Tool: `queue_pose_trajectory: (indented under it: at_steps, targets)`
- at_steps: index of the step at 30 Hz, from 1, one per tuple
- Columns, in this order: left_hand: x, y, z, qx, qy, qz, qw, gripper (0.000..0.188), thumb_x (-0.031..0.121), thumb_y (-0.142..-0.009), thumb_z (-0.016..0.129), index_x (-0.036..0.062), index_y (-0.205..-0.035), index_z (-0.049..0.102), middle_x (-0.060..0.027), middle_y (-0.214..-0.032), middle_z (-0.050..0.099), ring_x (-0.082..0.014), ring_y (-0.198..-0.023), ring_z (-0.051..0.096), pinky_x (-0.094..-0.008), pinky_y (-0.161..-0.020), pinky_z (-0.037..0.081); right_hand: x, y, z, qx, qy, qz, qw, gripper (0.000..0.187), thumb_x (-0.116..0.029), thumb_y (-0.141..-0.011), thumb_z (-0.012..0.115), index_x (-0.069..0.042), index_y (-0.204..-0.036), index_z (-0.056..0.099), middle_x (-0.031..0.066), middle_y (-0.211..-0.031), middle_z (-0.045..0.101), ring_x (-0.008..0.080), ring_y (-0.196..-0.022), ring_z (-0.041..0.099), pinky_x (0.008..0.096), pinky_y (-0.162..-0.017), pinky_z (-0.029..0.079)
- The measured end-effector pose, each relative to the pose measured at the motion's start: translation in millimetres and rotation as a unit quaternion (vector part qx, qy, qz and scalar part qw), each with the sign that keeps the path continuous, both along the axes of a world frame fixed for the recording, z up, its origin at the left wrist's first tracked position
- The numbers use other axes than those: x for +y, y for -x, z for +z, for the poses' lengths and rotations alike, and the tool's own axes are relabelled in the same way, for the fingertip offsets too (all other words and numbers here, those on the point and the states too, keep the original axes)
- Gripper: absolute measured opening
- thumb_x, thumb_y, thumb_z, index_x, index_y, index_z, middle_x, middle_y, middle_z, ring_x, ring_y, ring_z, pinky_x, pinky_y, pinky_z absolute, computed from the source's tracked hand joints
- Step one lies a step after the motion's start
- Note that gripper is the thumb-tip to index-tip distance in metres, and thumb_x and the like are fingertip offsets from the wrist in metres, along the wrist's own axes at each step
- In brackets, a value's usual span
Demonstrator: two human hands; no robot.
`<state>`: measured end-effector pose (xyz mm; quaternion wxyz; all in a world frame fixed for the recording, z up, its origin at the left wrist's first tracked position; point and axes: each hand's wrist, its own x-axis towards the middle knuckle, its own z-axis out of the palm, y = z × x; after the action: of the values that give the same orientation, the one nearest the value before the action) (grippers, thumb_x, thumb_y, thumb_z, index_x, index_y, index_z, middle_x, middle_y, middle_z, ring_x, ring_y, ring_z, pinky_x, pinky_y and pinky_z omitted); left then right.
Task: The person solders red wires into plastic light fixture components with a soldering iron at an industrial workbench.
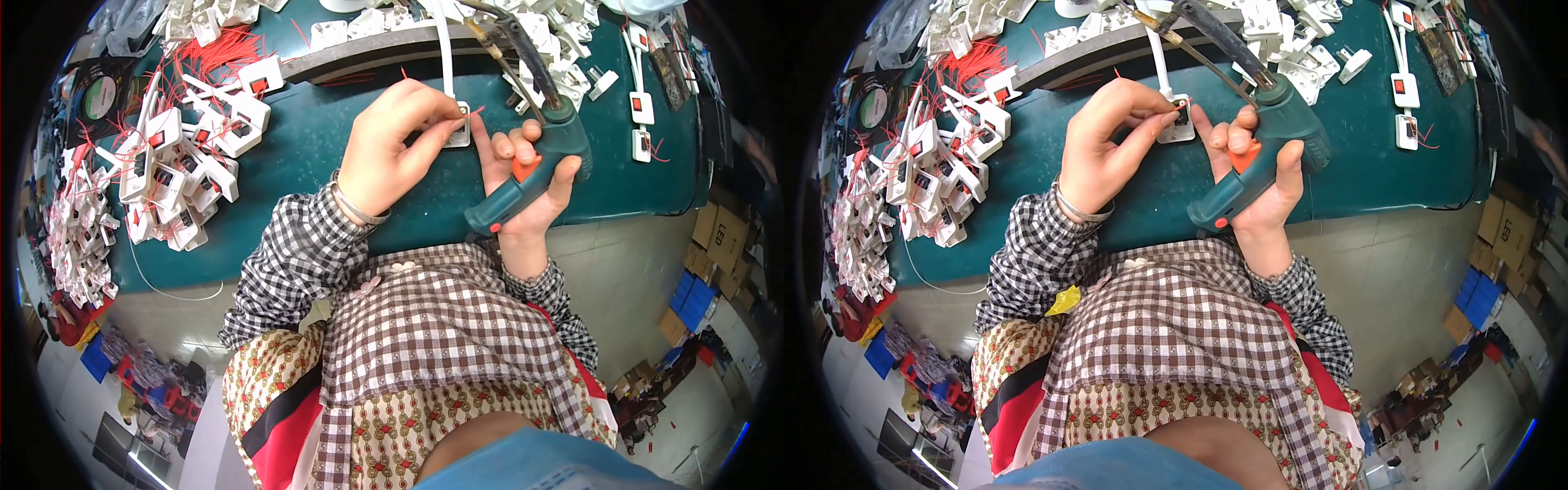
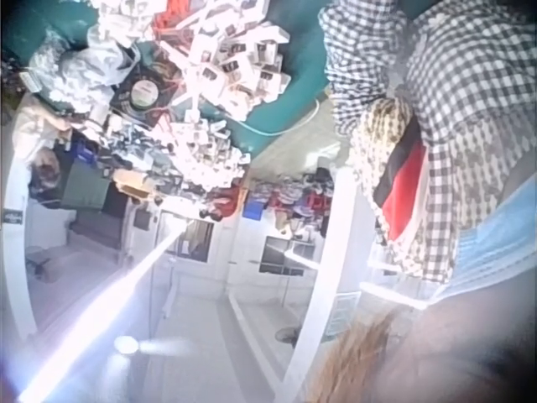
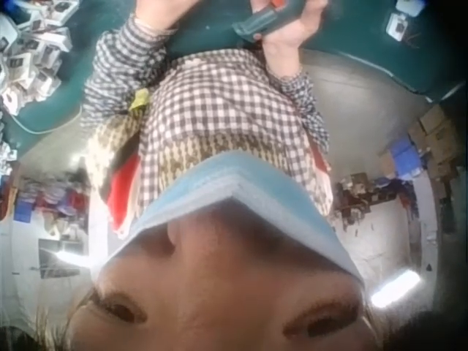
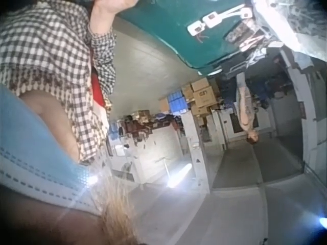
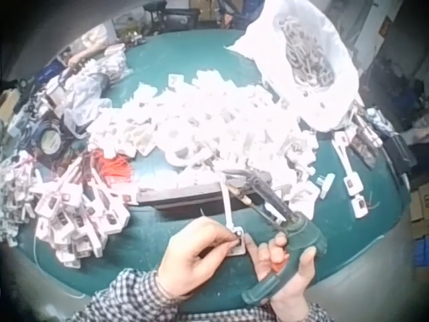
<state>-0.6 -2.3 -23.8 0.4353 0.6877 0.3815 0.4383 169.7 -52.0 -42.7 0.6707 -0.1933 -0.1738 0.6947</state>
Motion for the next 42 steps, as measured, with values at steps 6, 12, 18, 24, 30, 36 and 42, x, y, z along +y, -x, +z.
queue_pose_trajectory:
  at_steps: [6, 12, 18, 24, 30, 36, 42]
  targets:
    - [-4.9, -5.1, -0.7, 0.004, -0.024, 0.046, 0.999, 0.011, -0.001, -0.077, 0.061, 0.0017, -0.088, 0.060, -0.0083, -0.080, 0.056, -0.0185, -0.069, 0.059, -0.0262, -0.059, 0.047, -0.4, -2.7, 2.2, 0.020, -0.009, -0.003, 1.000, 0.054, -0.050, -0.074, 0.067, -0.007, -0.102, 0.051, -0.0030, -0.078, 0.056, 0.0146, -0.082, 0.054, 0.0475, -0.111, 0.017]
    - [-8.6, -13.5, -1.7, -0.030, 0.044, 0.072, 0.996, 0.010, 0.001, -0.078, 0.062, 0.0014, -0.089, 0.060, -0.0074, -0.079, 0.054, -0.0153, -0.067, 0.058, -0.0249, -0.058, 0.047, -6.0, 9.6, 8.0, 0.113, 0.023, 0.020, 0.993, 0.049, -0.048, -0.076, 0.066, -0.011, -0.103, 0.050, -0.0051, -0.079, 0.056, 0.0123, -0.085, 0.053, 0.0496, -0.110, 0.019]
    - [-5.9, -10.3, 9.4, -0.015, 0.047, 0.052, 0.997, 0.009, 0.001, -0.078, 0.061, 0.0008, -0.087, 0.057, -0.0075, -0.080, 0.054, -0.0159, -0.067, 0.059, -0.0249, -0.059, 0.047, -5.2, 12.2, 1.5, 0.075, 0.027, -0.024, 0.997, 0.057, -0.055, -0.077, 0.061, -0.007, -0.104, 0.050, -0.0016, -0.080, 0.056, 0.0156, -0.086, 0.055, 0.0541, -0.105, 0.027]
    - [4.3, 7.5, 12.7, 0.055, -0.019, -0.006, 0.998, 0.009, -0.001, -0.076, 0.060, -0.0001, -0.083, 0.055, -0.0074, -0.082, 0.054, -0.0170, -0.068, 0.059, -0.0263, -0.059, 0.049, -4.1, 11.2, -2.1, 0.088, -0.002, -0.004, 0.996, 0.057, -0.055, -0.077, 0.061, -0.005, -0.104, 0.050, -0.0011, -0.079, 0.056, 0.0158, -0.087, 0.055, 0.0541, -0.105, 0.026]
    - [9.6, 9.9, 10.6, 0.056, -0.008, -0.033, 0.998, 0.010, -0.001, -0.074, 0.063, -0.0002, -0.080, 0.055, -0.0075, -0.082, 0.052, -0.0174, -0.068, 0.059, -0.0258, -0.059, 0.050, -3.7, 12.7, -4.0, 0.094, 0.007, 0.006, 0.996, 0.057, -0.055, -0.077, 0.061, -0.005, -0.104, 0.050, -0.0013, -0.079, 0.057, 0.0159, -0.087, 0.055, 0.0526, -0.107, 0.024]
    - [13.1, 10.7, 6.3, 0.080, -0.023, -0.042, 0.996, 0.012, -0.003, -0.073, 0.064, -0.0002, -0.082, 0.058, -0.0070, -0.082, 0.051, -0.0168, -0.071, 0.057, -0.0254, -0.061, 0.048, -4.7, 8.1, 3.4, 0.061, 0.022, 0.020, 0.998, 0.052, -0.051, -0.076, 0.065, -0.009, -0.104, 0.050, -0.0048, -0.078, 0.054, 0.0139, -0.086, 0.052, 0.0516, -0.108, 0.021]
    - [15.7, 8.9, 0.6, 0.067, -0.033, -0.051, 0.996, 0.012, -0.003, -0.072, 0.064, 0.0004, -0.082, 0.059, -0.0064, -0.084, 0.051, -0.0164, -0.072, 0.057, -0.0257, -0.061, 0.047, -21.2, -29.3, 20.9, -0.015, 0.009, 0.002, 1.000, 0.052, -0.048, -0.077, 0.066, -0.007, -0.104, 0.049, -0.0033, -0.075, 0.050, 0.0165, -0.082, 0.050, 0.0515, -0.106, 0.026]
